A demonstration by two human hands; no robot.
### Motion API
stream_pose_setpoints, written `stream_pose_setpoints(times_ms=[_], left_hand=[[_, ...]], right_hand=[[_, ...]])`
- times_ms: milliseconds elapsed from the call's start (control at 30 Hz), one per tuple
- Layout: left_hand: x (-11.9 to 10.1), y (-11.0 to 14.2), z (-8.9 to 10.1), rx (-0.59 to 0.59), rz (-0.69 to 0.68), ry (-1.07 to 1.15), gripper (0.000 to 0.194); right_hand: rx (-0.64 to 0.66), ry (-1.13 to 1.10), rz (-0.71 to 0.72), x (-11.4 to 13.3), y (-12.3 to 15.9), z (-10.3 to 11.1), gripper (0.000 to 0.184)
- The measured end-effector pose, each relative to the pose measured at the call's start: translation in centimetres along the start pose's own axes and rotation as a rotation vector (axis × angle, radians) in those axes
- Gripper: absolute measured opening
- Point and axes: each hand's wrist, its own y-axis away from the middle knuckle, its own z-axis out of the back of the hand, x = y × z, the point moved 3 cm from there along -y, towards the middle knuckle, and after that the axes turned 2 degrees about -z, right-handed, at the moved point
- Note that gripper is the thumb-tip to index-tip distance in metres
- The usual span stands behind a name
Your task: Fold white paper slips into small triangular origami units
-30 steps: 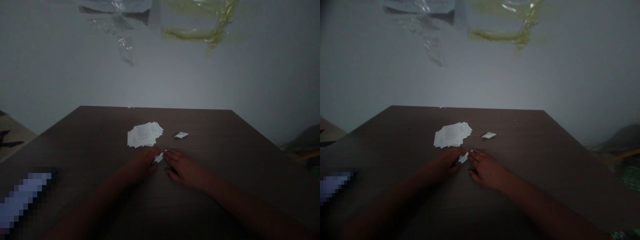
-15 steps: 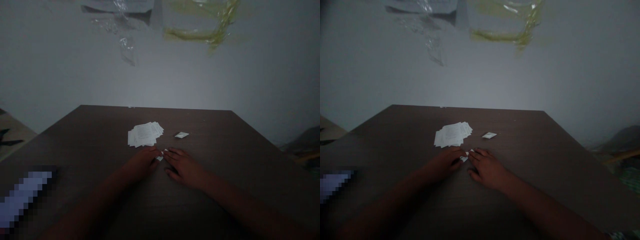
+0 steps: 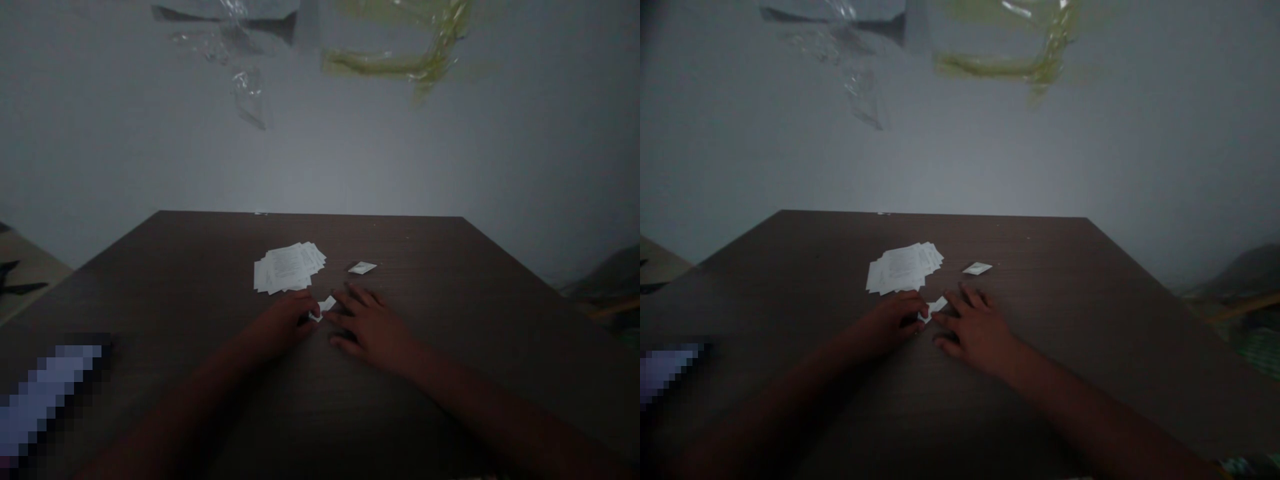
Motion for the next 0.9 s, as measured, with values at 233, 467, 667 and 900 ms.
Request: stream_pose_setpoints(times_ms=[233,467,667,900], left_hand=[[-0.2,-0.2,0.2,0.033,0.002,-0.026,0.016],[-0.9,0.1,-0.2,-0.022,0.010,-0.053,0.011],[-1.5,-0.1,-0.7,-0.070,0.029,-0.101,0.020],[-1.9,-0.2,-0.6,-0.008,-0.015,-0.121,0.032]], right_hand=[[-0.032,0.076,-0.164,-1.4,-0.8,0.0,0.051],[-0.064,0.069,-0.127,-1.6,-0.9,-0.3,0.050],[-0.154,-0.050,0.083,-1.1,-1.1,-1.3,0.043],[-0.237,-0.120,0.177,-1.4,-1.5,-1.4,0.038]])
